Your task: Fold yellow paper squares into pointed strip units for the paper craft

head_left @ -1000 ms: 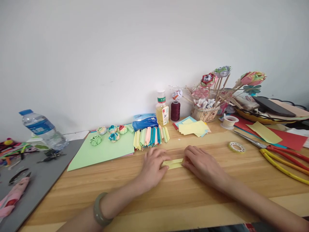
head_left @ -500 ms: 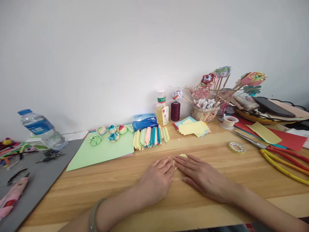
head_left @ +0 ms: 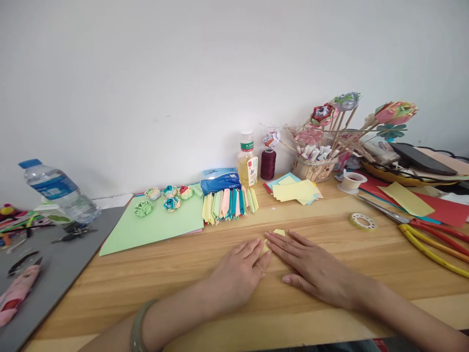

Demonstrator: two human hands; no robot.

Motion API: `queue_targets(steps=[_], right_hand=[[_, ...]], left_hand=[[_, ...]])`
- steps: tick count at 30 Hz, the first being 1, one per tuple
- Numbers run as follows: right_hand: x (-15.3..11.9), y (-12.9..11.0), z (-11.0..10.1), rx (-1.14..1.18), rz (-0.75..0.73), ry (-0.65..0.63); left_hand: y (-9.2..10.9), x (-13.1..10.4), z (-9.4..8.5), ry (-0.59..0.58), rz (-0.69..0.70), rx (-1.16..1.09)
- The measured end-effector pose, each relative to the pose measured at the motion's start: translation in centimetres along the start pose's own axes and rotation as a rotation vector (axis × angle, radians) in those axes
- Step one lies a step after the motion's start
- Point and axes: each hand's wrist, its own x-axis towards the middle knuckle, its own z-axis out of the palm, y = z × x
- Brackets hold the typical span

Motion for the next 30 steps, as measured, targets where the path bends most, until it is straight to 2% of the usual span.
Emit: queue_targets(steps=[8,16,25,30], right_hand=[[-0.1,0.1,0.4,-0.033,0.007,0.021],[-0.4,-0.3,0.8,-0.105,0.079,0.053],[-0.6,-0.4,0.9,-0.060,0.083,0.069],[-1.0,0.3,0.4,-0.019,0.082,0.030]], left_hand=[[0.1,0.0,0.0,0.005,0.010,0.023],[0.1,0.3,-0.6,-0.090,-0.004,-0.037],[0.0,0.2,-0.7,-0.077,-0.026,-0.061],[0.0,0.3,-1.0,-0.102,-0.044,-0.087]])
